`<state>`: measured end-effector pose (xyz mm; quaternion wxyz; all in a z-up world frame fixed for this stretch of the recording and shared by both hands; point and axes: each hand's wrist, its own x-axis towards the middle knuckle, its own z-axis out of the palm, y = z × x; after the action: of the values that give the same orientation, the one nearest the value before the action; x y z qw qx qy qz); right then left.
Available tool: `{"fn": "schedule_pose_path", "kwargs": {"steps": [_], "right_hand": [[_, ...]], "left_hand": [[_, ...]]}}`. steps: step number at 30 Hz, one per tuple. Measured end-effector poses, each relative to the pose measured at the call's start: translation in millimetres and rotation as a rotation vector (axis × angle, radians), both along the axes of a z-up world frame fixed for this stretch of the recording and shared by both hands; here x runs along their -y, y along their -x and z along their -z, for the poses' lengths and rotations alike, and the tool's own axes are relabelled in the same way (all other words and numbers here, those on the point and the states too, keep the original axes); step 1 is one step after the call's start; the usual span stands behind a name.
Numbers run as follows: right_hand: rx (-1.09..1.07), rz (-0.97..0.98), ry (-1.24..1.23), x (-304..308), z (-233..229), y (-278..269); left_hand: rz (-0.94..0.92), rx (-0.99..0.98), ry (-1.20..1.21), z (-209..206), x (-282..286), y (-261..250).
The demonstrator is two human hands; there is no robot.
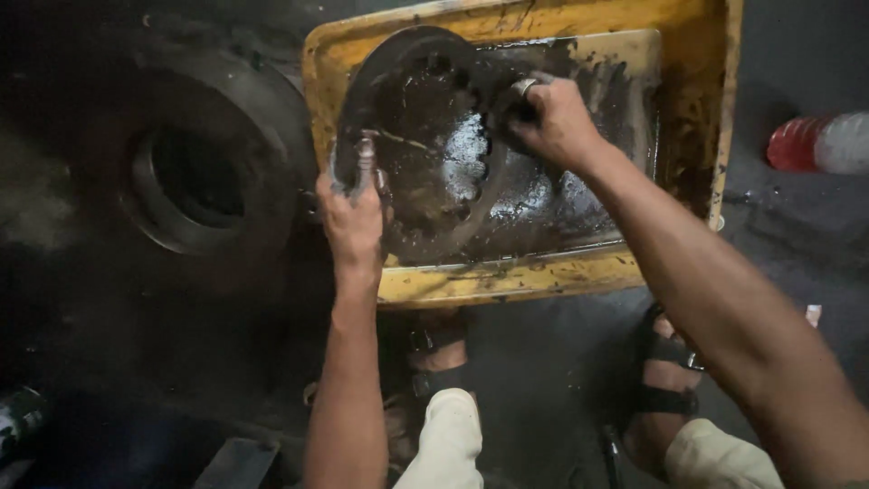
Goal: Scrubbing greasy mechanical components in a tray of cleaning solvent with a small brush.
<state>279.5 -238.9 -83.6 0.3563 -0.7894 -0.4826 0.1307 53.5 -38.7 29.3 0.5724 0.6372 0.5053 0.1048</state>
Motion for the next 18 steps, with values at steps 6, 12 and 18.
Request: {"fn": "schedule_pose_path", "kwargs": {"steps": [6, 12, 18], "right_hand": [[-0.208, 0.037, 0.131, 46, -12, 79], [-0.193, 0.072, 0.196, 42, 0, 76], [-0.133, 0.140, 0.143, 20, -11, 49]], "left_hand": [[-0.161, 0.077, 0.172, -17, 8, -3], [-0.193, 0.006, 0.177, -3, 3, -1], [-0.296, 0.107, 0.251, 14, 7, 8]]}}
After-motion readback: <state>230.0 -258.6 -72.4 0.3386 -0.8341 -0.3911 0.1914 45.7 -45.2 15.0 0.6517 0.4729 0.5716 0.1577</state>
